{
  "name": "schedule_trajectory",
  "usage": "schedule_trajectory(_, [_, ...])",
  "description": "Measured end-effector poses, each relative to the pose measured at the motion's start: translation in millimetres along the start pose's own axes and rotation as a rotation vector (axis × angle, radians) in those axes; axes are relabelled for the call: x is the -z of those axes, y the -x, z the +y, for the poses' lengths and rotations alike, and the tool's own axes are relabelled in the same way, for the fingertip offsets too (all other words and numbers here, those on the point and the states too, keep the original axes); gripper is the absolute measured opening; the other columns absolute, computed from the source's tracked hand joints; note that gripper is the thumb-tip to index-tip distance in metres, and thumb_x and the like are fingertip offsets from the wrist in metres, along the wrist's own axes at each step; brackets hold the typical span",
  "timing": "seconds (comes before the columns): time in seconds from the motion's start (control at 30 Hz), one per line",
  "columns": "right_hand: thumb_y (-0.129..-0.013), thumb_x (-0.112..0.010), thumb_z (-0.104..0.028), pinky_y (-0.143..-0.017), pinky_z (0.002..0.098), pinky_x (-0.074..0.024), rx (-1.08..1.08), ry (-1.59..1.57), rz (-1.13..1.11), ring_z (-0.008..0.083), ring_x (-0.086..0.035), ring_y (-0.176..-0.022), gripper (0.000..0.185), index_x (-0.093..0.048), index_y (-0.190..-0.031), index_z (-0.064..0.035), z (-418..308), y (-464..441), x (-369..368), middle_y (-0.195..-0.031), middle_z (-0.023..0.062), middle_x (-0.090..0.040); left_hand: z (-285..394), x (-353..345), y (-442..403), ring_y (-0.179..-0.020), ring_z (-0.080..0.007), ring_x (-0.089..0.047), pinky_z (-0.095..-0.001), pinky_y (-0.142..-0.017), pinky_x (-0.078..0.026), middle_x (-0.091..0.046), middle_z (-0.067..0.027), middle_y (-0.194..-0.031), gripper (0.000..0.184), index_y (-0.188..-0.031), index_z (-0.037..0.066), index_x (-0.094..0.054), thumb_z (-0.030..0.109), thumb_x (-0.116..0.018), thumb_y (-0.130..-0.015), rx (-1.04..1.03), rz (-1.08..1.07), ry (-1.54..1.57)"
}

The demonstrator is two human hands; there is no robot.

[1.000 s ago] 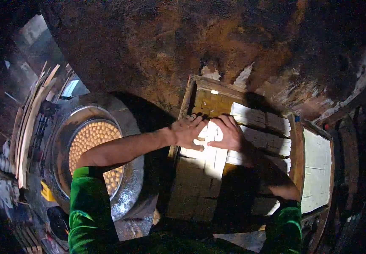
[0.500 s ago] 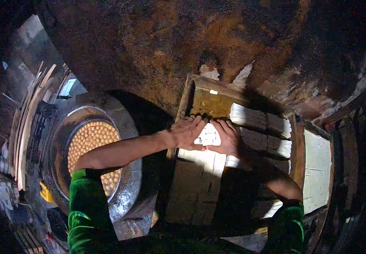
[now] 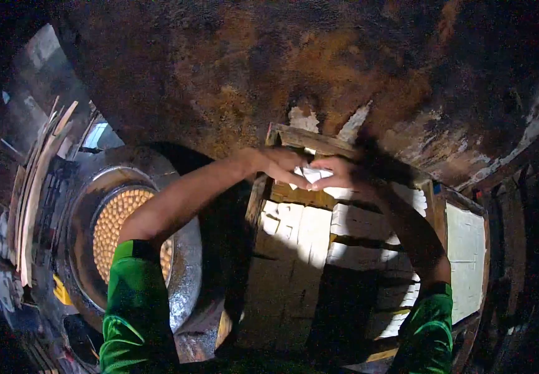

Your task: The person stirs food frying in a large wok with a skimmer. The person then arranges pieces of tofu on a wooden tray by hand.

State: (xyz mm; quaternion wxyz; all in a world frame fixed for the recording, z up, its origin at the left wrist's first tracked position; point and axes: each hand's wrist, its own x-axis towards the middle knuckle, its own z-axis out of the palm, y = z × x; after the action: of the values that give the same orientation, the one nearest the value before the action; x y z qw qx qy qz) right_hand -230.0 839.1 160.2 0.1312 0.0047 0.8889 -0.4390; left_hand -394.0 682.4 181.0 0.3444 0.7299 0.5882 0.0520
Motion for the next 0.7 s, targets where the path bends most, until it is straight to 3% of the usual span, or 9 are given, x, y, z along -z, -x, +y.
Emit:
schedule_trajectory(0.07, [-0.071, -0.08, -0.027, -0.094, 0.0315, -0.0413, 0.052, 0.035, 0.253, 0.0236, -0.06, -0.104, 0.06, -0.057, -0.118, 0.0008, 2, -1, -1, -0.112, 0.0136, -0.064, -7, 3, 5, -0.113, -0.0367, -0.055, -0.0425, -0.098, -0.044, -0.052, -0.0257, -0.128, 0.092, -0.135, -0.005, -0.036, 0.069, -0.05, -0.083, -0.037, 0.162, -0.13])
schedule_trajectory(0.1, [-0.066, -0.083, -0.033, -0.097, 0.0356, -0.0399, 0.049, 0.199, 0.397, 0.0274, -0.057, -0.108, 0.073, -0.052, -0.125, -0.0013, 16, -3, -8, -0.113, 0.0168, -0.061, -18, -3, -1, -0.117, -0.0373, -0.051, -0.0435, -0.099, -0.042, -0.045, -0.0278, -0.133, 0.094, -0.136, -0.006, -0.031, 0.069, -0.049, -0.083, -0.017, 0.149, -0.177])
schedule_trajectory(0.13, [-0.066, -0.083, -0.033, -0.097, 0.0356, -0.0399, 0.041, 0.192, 0.401, 0.0274, -0.057, -0.108, 0.073, -0.052, -0.125, -0.0013, 14, -2, -14, -0.113, 0.0168, -0.061, -35, -14, -12, -0.122, -0.0379, -0.048, -0.0445, -0.101, -0.041, -0.039, -0.0299, -0.139, 0.096, -0.138, -0.007, -0.027, 0.069, -0.048, -0.084, 0.004, 0.137, -0.223])
schedule_trajectory(0.2, [-0.064, -0.083, -0.039, -0.102, 0.043, -0.036, 0.076, 0.563, 0.236, 0.0336, -0.048, -0.118, 0.086, -0.044, -0.132, -0.0012, -2, -1, -25, -0.119, 0.0207, -0.054, -64, -58, -28, -0.132, -0.0395, -0.035, -0.0479, -0.104, -0.037, -0.027, -0.0315, -0.145, 0.099, -0.14, -0.009, -0.022, 0.067, -0.052, -0.083, 0.035, 0.245, -0.57])
schedule_trajectory(0.23, [-0.061, -0.083, -0.044, -0.105, 0.0484, -0.0308, 0.202, 0.754, 0.367, 0.0386, -0.036, -0.125, 0.096, -0.038, -0.135, -0.0008, 32, -1, -36, -0.128, 0.0223, -0.045, -10, -37, -12, -0.138, -0.0408, -0.024, -0.0501, -0.107, -0.032, -0.023, -0.0282, -0.148, 0.102, -0.143, -0.006, -0.018, 0.064, -0.057, -0.08, 0.212, 0.012, -0.627])
schedule_trajectory(0.47, [-0.058, -0.084, -0.041, -0.107, 0.0483, -0.0281, 0.102, 0.646, 0.3, 0.0419, -0.03, -0.131, 0.107, -0.029, -0.141, 0.0008, 26, 20, -16, -0.142, 0.0244, -0.033, -16, -43, -14, -0.137, -0.0402, -0.027, -0.0509, -0.11, -0.026, -0.026, -0.0235, -0.148, 0.099, -0.141, 0.001, -0.027, 0.064, -0.064, -0.073, 0.213, 0.203, -0.386])
schedule_trajectory(0.53, [-0.057, -0.084, -0.04, -0.11, 0.0477, -0.0258, -0.072, 0.566, 0.231, 0.0413, -0.028, -0.134, 0.11, -0.028, -0.142, 0.0002, 13, 24, -9, -0.145, 0.0257, -0.029, -16, -47, -19, -0.137, -0.0395, -0.027, -0.0525, -0.109, -0.027, -0.029, -0.0234, -0.146, 0.102, -0.141, 0.0, -0.026, 0.066, -0.063, -0.073, 0.234, 0.231, -0.403])
schedule_trajectory(0.63, [-0.062, -0.082, -0.038, -0.11, 0.0433, -0.0272, 0.069, 0.374, 0.223, 0.0349, -0.035, -0.132, 0.103, -0.03, -0.142, 0.0006, 5, 23, 4, -0.143, 0.0247, -0.036, -17, -48, -23, -0.137, -0.0398, -0.027, -0.0557, -0.108, -0.025, -0.033, -0.023, -0.143, 0.102, -0.139, -0.001, -0.027, 0.068, -0.062, -0.072, 0.222, 0.19, -0.467])
schedule_trajectory(0.7, [-0.068, -0.078, -0.033, -0.107, 0.0377, -0.0318, -0.077, 0.049, 0.086, 0.0284, -0.045, -0.126, 0.09, -0.035, -0.139, 0.0022, -6, 29, 12, -0.135, 0.0222, -0.048, -15, -53, -28, -0.134, -0.0395, -0.032, -0.0581, -0.107, -0.024, -0.036, -0.0223, -0.14, 0.102, -0.136, -0.003, -0.03, 0.069, -0.061, -0.072, 0.193, 0.356, -0.48])
